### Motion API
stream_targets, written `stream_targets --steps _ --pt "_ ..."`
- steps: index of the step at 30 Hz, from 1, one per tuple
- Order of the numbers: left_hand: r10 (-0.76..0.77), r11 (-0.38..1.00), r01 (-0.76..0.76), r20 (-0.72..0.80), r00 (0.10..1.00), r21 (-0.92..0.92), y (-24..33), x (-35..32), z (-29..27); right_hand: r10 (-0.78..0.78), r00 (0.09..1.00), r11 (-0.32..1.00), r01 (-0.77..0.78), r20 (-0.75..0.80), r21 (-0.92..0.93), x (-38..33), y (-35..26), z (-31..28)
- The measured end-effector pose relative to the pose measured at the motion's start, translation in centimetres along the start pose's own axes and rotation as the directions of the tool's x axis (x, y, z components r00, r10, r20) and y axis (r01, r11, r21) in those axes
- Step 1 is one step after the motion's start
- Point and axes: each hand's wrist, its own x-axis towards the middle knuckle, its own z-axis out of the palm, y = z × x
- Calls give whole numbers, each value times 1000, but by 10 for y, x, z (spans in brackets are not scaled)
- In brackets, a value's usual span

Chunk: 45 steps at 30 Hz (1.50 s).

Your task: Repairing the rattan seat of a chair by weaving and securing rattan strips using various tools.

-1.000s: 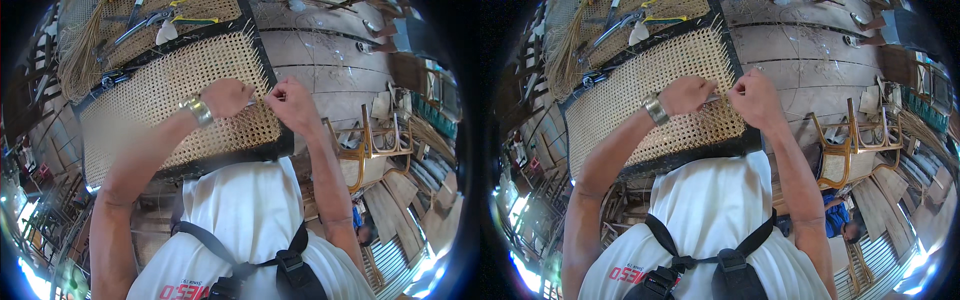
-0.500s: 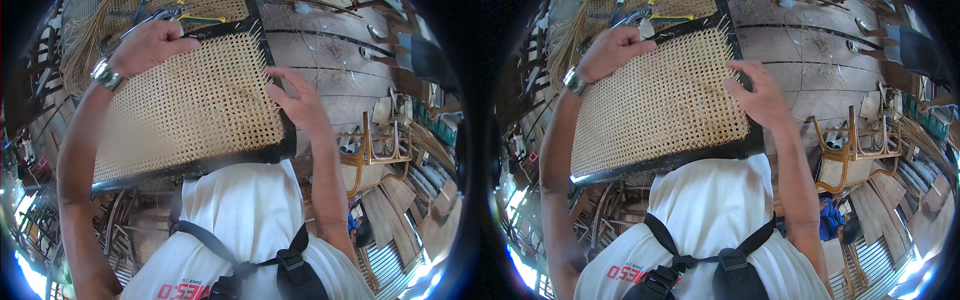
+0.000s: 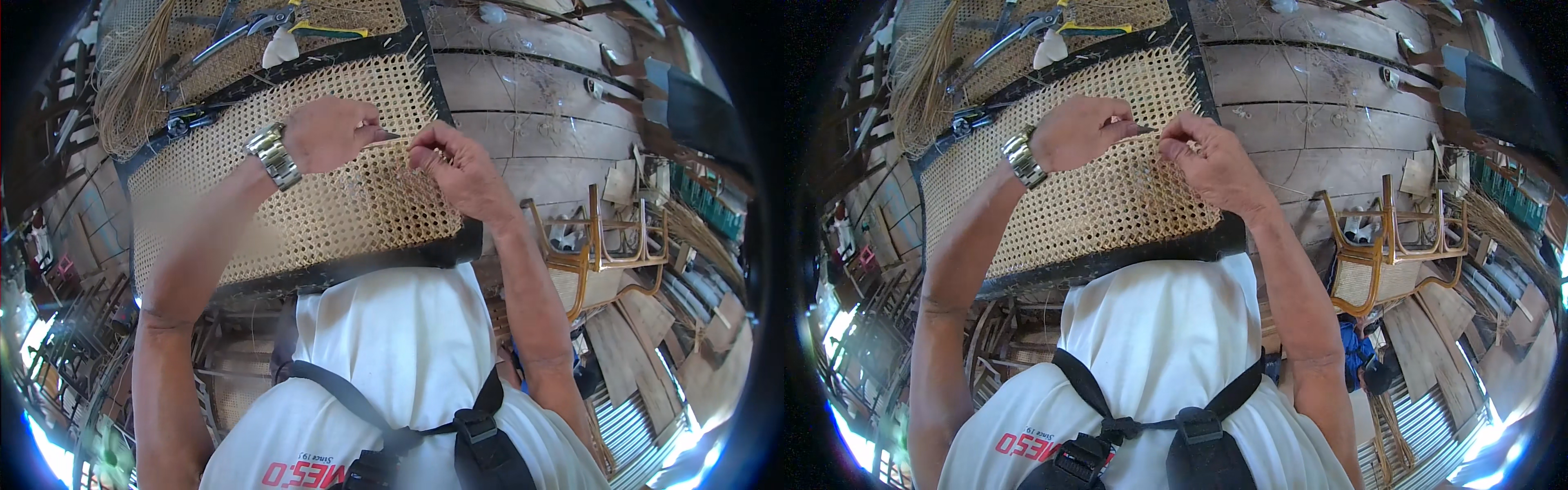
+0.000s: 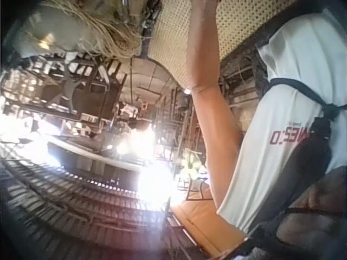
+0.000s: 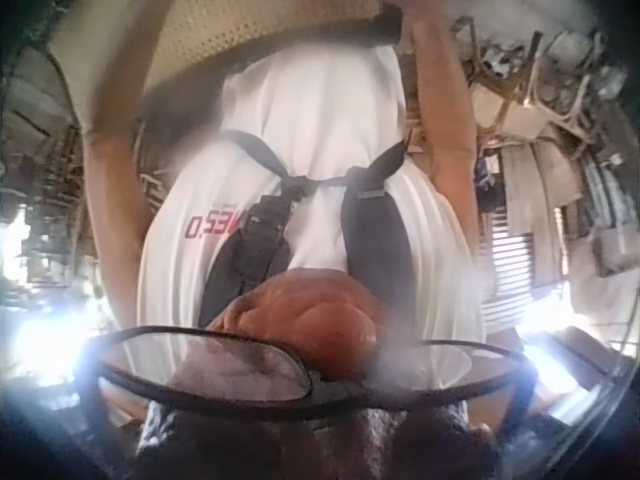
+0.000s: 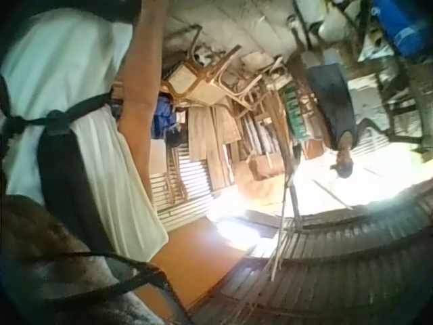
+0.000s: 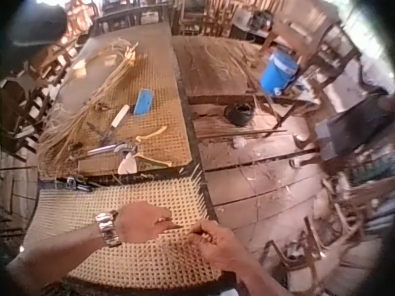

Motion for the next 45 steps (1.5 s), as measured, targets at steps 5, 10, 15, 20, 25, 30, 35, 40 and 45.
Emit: stream_targets --steps 5,10,15,20,25,30,35,40,45 --pt "-92 995 84 157 983 57 11 12 2 1 984 1000 0 -176 5 4 20 -18" --pt "-73 976 9 288 955 216 23 22 10 140 970 914 -203 -197 -351 -2 16 -25" --pt "-92 939 -29 332 939 343 41 32 12 171 963 904 -237 -208 -356 -3 17 -23" --pt "-46 886 -109 320 946 450 64 39 9 172 960 911 -240 -221 -334 -7 20 -29" --pt "-77 941 -28 293 953 338 69 16 18 140 963 910 -217 -232 -352 -5 12 -26" --pt "-35 981 56 -114 993 185 67 -14 54 136 962 878 -228 -238 -420 -4 1 -22" --pt "-19 990 48 -205 979 136 56 -16 66 151 977 873 -204 -153 -443 4 10 -25" --pt "-134 991 135 46 990 -24 28 20 48 97 986 835 -154 -134 -529 6 7 -6" --pt "-43 998 26 333 942 54 8 49 38 -117 965 747 -71 -235 -661 -1 17 5"
